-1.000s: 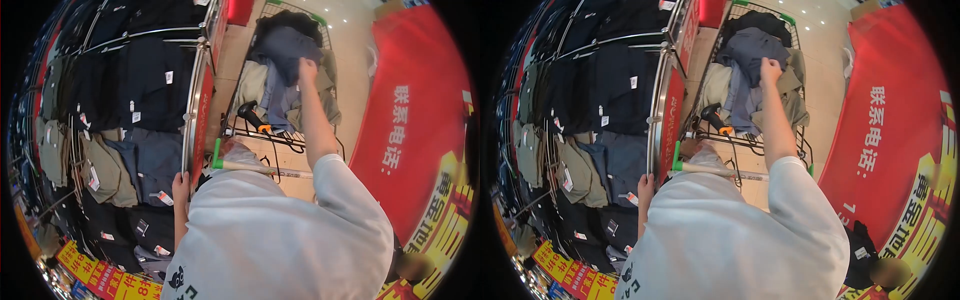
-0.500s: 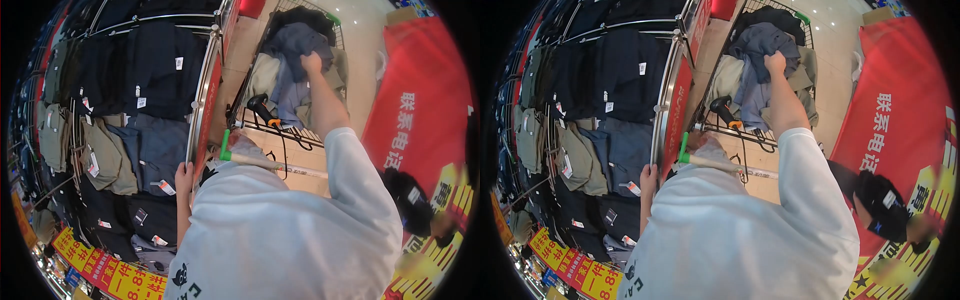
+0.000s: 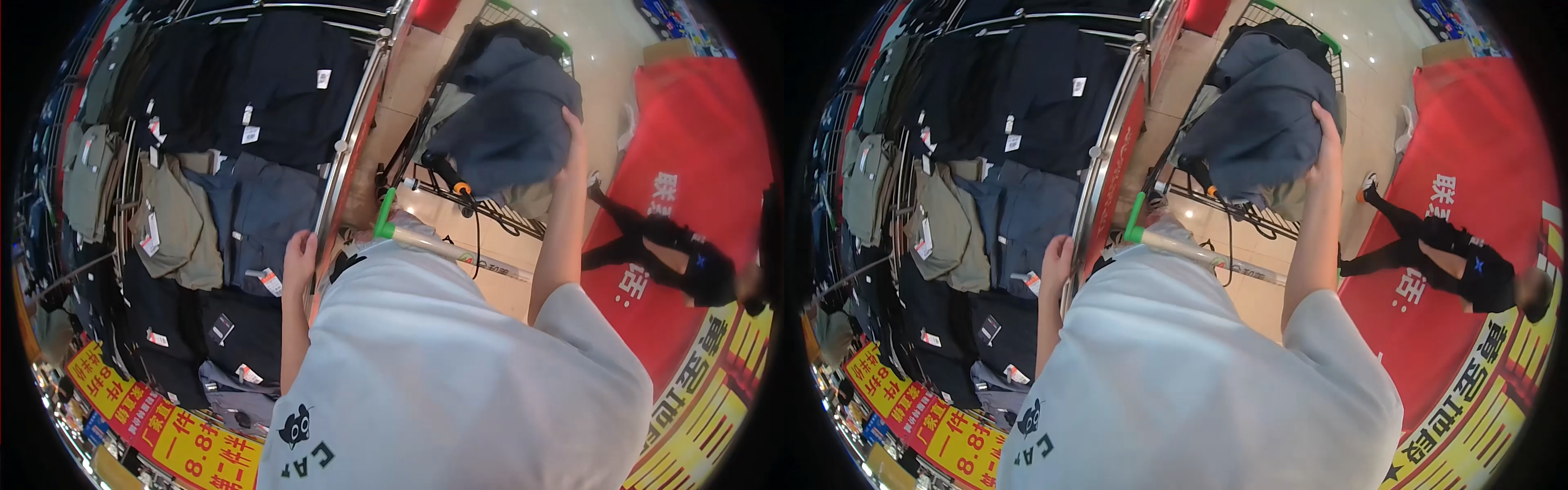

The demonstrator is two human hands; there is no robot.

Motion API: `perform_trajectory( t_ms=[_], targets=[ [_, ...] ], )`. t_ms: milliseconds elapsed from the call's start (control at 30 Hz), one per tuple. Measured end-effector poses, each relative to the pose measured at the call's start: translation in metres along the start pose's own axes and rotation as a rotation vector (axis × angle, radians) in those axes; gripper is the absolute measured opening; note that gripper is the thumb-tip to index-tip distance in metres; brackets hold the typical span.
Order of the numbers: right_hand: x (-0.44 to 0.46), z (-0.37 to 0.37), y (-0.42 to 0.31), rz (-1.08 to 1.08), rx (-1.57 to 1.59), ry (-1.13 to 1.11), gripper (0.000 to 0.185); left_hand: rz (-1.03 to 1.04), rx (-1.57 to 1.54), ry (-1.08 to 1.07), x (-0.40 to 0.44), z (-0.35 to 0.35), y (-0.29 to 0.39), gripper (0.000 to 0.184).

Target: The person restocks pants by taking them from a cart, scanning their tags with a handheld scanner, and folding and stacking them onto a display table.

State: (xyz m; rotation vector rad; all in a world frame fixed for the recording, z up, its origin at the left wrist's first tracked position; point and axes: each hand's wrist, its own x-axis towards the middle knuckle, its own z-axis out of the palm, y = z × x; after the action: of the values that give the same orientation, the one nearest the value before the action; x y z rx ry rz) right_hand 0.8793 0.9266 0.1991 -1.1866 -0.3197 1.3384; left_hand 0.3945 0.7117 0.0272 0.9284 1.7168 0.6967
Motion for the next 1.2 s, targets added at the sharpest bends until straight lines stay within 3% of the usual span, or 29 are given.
perform_trajectory(
  t_ms=[67,200,300,333,367,400,467,500,533,567,600,667,767,800,867,933,1000,1033,1100,1167,1200],
  targets=[
    [-0.03,0.019,0.01,0.007,-0.015,-0.021,0.052,0.072,-0.017,0.065,0.004,-0.005,0.031,0.04],
    [-0.094,0.069,0.027,0.032,0.058,-0.148,0.054,0.093,-0.42,-0.23,0.005,0.016,0.128,0.05],
    [-0.147,0.105,0.045,0.049,0.044,-0.18,0.055,0.167,-0.701,-0.471,0.008,0.048,0.171,0.073],
    [-0.162,0.109,0.048,0.02,0.012,-0.147,0.056,0.146,-0.84,-0.582,0.012,0.057,0.182,0.086],
    [-0.171,0.1,0.054,0.017,-0.049,-0.256,0.054,0.051,-1.025,-0.64,0.003,0.058,0.201,0.093],
    [-0.177,0.09,0.064,0.034,-0.283,-0.387,0.052,0.029,-1.267,-0.729,0.001,0.057,0.21,0.09],
    [-0.208,0.101,0.079,0.078,-0.571,-0.609,0.046,-0.161,-1.296,-0.517,-0.01,0.036,0.216,0.07],
    [-0.212,0.112,0.091,-0.083,-0.688,-0.964,0.036,0.178,-1.247,-0.581,0.006,0.04,0.176,0.043],
    [-0.218,0.121,0.102,-0.153,-0.8,-1.161,0.036,0.183,-1.247,-0.584,0.005,0.039,0.176,0.043],
    [-0.23,0.131,0.117,-0.008,-0.727,-1.18,0.036,0.191,-1.242,-0.578,-0.013,0.032,0.168,0.043],
    [-0.235,0.141,0.124,-0.014,-0.73,-1.181,0.036,0.201,-1.236,-0.571,-0.035,0.018,0.156,0.043],
    [-0.234,0.159,0.133,0.011,-1.064,-1.494,0.034,0.217,-1.225,-0.556,-0.065,-0.005,0.139,0.042],
    [-0.242,0.179,0.122,0.153,-1.156,-1.616,0.032,0.231,-1.207,-0.528,-0.082,-0.029,0.126,0.042],
    [-0.238,0.177,0.121,0.15,-1.159,-1.62,0.032,0.24,-1.203,-0.516,-0.097,-0.036,0.119,0.042],
    [-0.22,0.161,0.117,0.035,-0.88,-1.635,0.034,0.259,-1.196,-0.485,-0.102,-0.042,0.117,0.041],
    [-0.192,0.149,0.123,-0.029,-0.728,-1.271,0.041,0.278,-1.192,-0.441,-0.096,-0.045,0.119,0.041],
    [-0.176,0.17,0.137,-0.289,-0.62,-0.974,0.05,0.291,-1.188,-0.395,-0.097,-0.05,0.116,0.04],
    [-0.17,0.18,0.152,-0.283,-0.621,-0.983,0.05,0.295,-1.187,-0.375,-0.102,-0.052,0.113,0.04],
    [-0.165,0.201,0.188,0.304,-0.432,-0.928,0.062,0.302,-1.183,-0.341,-0.114,-0.053,0.107,0.04],
    [-0.179,0.231,0.195,1.032,-0.339,-0.867,0.065,0.303,-1.178,-0.317,-0.114,-0.055,0.104,0.039],
    [-0.178,0.224,0.21,1.034,-0.341,-0.865,0.065,0.305,-1.175,-0.307,-0.115,-0.054,0.103,0.039]
  ],
)
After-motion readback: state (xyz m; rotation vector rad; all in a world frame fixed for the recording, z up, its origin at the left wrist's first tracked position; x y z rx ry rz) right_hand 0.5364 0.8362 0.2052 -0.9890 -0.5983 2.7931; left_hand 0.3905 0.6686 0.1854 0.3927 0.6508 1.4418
